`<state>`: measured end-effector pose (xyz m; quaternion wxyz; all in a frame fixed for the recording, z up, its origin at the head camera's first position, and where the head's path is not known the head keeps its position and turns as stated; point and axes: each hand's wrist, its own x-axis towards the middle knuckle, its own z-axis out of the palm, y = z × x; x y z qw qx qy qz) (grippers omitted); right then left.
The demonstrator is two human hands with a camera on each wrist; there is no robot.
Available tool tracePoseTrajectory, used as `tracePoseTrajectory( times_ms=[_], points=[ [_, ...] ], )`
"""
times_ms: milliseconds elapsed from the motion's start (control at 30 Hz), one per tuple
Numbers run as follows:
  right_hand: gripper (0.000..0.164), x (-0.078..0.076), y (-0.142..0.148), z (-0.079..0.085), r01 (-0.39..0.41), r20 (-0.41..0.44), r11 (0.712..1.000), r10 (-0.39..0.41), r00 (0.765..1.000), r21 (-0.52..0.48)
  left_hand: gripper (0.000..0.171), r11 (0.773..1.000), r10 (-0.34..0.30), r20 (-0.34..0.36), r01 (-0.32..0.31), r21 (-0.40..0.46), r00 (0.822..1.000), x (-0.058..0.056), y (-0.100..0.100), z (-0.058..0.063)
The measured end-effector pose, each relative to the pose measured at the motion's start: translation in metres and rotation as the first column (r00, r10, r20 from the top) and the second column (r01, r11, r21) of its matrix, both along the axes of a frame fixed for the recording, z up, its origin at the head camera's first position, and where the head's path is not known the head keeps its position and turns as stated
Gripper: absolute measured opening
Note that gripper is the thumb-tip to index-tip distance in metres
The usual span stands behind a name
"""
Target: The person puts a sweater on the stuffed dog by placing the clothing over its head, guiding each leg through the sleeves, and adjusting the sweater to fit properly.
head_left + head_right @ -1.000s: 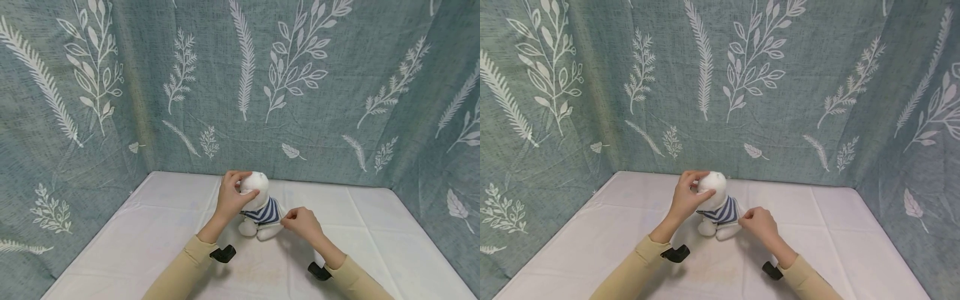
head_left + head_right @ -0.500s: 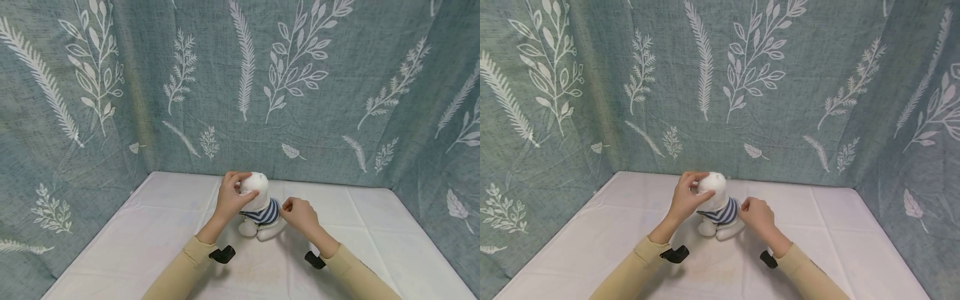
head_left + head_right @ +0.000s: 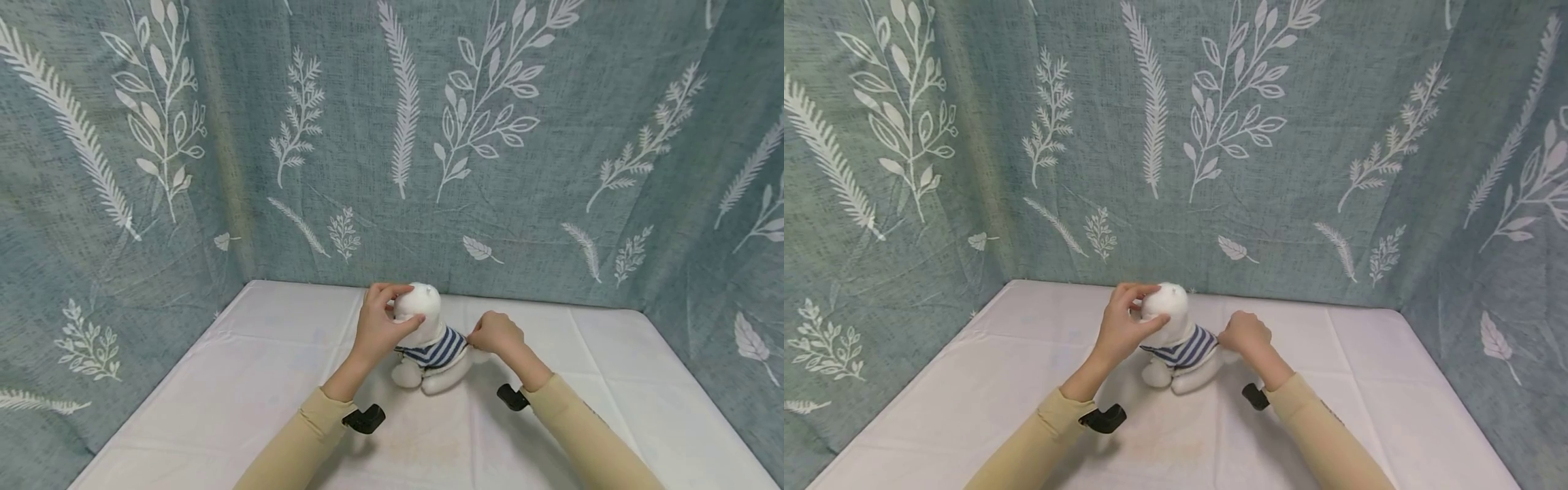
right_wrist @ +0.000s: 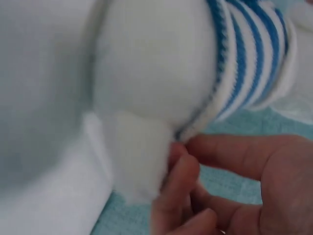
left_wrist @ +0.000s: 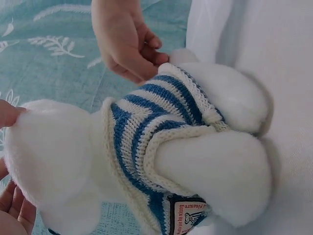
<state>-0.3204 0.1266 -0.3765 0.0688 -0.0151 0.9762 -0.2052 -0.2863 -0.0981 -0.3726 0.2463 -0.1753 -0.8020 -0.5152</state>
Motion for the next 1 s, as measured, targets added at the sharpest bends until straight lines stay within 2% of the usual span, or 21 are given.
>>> tracePoseTrajectory(
  times_ms=[167, 300, 433, 600, 767, 900, 1000],
  points=[
    [0.013, -0.016, -0.001, 0.004, -0.106, 0.025, 0.99, 0.109, 0.994, -0.091, 0.044, 1.0, -0.006, 0.01, 0.006, 0.009, 1.0, 0.0, 0.0, 0.0],
    [0.017, -0.034, -0.005, 0.004, -0.205, 0.062, 0.953, 0.224, 0.973, -0.222, 0.044, 1.0, -0.009, 0.017, 0.009, 0.017, 1.0, 0.0, 0.0, -0.001],
    [0.023, -0.051, -0.01, 0.003, -0.232, 0.155, 0.921, 0.29, 0.944, -0.312, 0.043, 1.0, -0.016, 0.007, 0.016, 0.019, 1.0, 0.001, 0.001, -0.001],
    [0.029, -0.063, -0.017, 0.002, -0.235, 0.253, 0.924, 0.315, 0.915, -0.301, 0.043, 1.0, -0.011, -0.005, 0.011, 0.015, 1.0, 0.001, 0.001, -0.001],
    [0.03, -0.069, -0.021, 0.001, -0.273, 0.286, 0.919, 0.353, 0.891, -0.285, 0.043, 1.0, -0.008, -0.014, 0.008, 0.01, 1.0, 0.001, 0.001, -0.001],
    [0.028, -0.069, -0.019, -0.004, -0.285, 0.257, 0.908, 0.368, 0.894, -0.308, 0.043, 1.0, -0.006, -0.016, 0.006, 0.009, 1.0, 0.0, 0.0, -0.002],
    [0.024, -0.069, -0.018, -0.011, -0.236, 0.215, 0.916, 0.314, 0.925, -0.324, 0.042, 1.0, -0.005, -0.018, 0.005, 0.012, 1.0, -0.001, 0.001, -0.002]
  ],
)
